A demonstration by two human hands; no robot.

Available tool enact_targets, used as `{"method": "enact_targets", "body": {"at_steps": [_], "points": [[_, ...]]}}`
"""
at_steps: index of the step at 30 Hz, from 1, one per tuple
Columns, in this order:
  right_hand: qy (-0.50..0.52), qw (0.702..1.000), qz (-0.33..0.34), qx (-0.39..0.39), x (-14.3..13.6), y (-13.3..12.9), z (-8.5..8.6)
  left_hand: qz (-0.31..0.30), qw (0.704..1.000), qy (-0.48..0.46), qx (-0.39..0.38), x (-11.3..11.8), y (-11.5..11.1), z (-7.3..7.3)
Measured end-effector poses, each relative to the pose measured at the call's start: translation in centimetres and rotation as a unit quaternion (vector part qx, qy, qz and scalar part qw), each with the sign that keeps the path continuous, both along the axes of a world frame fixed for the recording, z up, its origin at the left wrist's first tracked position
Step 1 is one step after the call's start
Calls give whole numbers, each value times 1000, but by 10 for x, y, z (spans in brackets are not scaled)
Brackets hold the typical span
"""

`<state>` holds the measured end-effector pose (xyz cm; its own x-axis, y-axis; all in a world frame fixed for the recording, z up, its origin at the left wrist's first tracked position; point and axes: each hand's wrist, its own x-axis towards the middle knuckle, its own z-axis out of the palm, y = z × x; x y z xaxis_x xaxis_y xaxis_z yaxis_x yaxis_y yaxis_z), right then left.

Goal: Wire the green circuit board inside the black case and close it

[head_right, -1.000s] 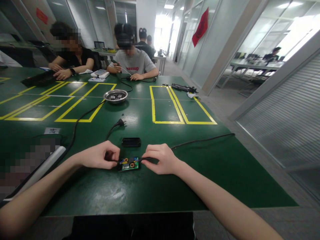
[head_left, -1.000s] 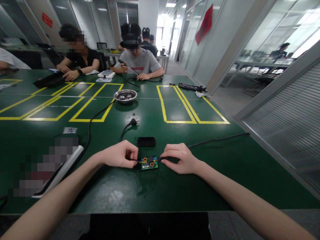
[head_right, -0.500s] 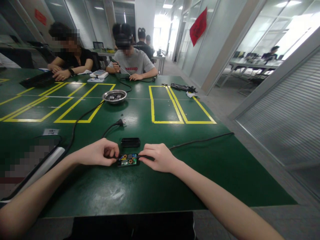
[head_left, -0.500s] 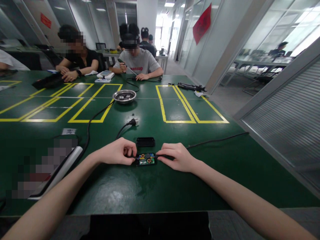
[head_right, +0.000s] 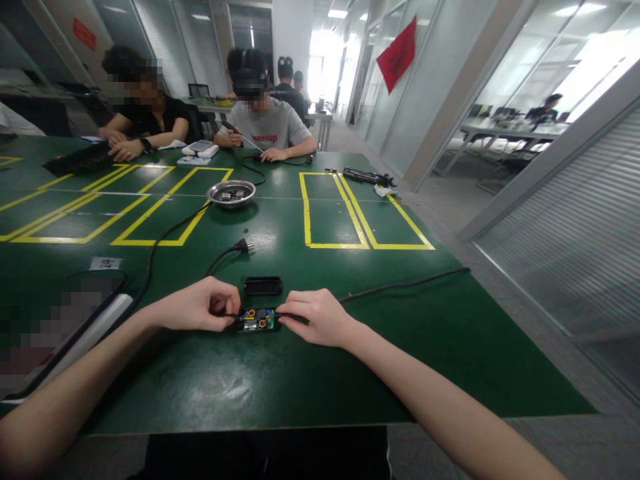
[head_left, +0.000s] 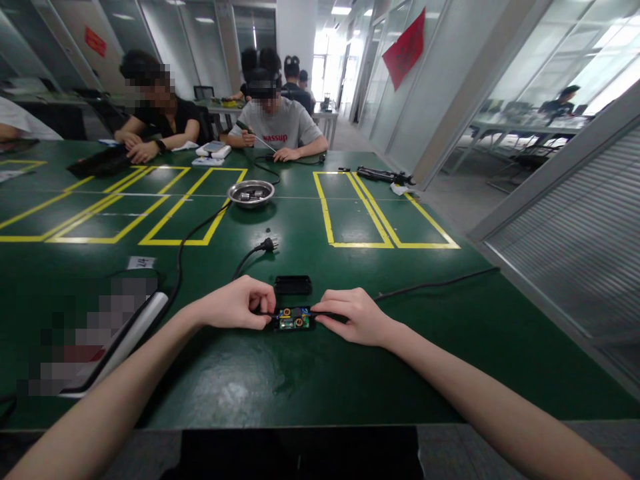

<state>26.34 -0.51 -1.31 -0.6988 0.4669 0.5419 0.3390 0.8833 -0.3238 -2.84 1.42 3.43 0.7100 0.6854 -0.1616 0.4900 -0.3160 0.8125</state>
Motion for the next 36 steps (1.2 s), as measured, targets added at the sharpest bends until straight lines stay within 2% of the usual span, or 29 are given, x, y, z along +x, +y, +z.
{"method": "enact_targets", "body": {"at_steps": [7,12,18,23,27,29,33,36], "points": [[-12,1000,-7,-18,0,1,-2,4,1000,-16,-5,4,-4,-3],[5,999,-34,1,1,5,-7,33,997,-18,68,4,-1,-5],[-19,999,-26,-5,3,8,-6,10,997,2,74,0,2,-5],[-77,996,-27,24,2,8,0,-5,989,16,145,2,1,-7],[-76,997,-28,6,0,7,1,13,983,16,180,5,1,-9],[-53,998,-40,-6,-1,6,-1,42,982,10,185,5,2,-12],[-29,991,-129,-23,-6,7,-6,187,954,49,230,7,5,-20],[-53,985,-156,-51,-9,10,-10,209,947,70,235,10,6,-26]]}}
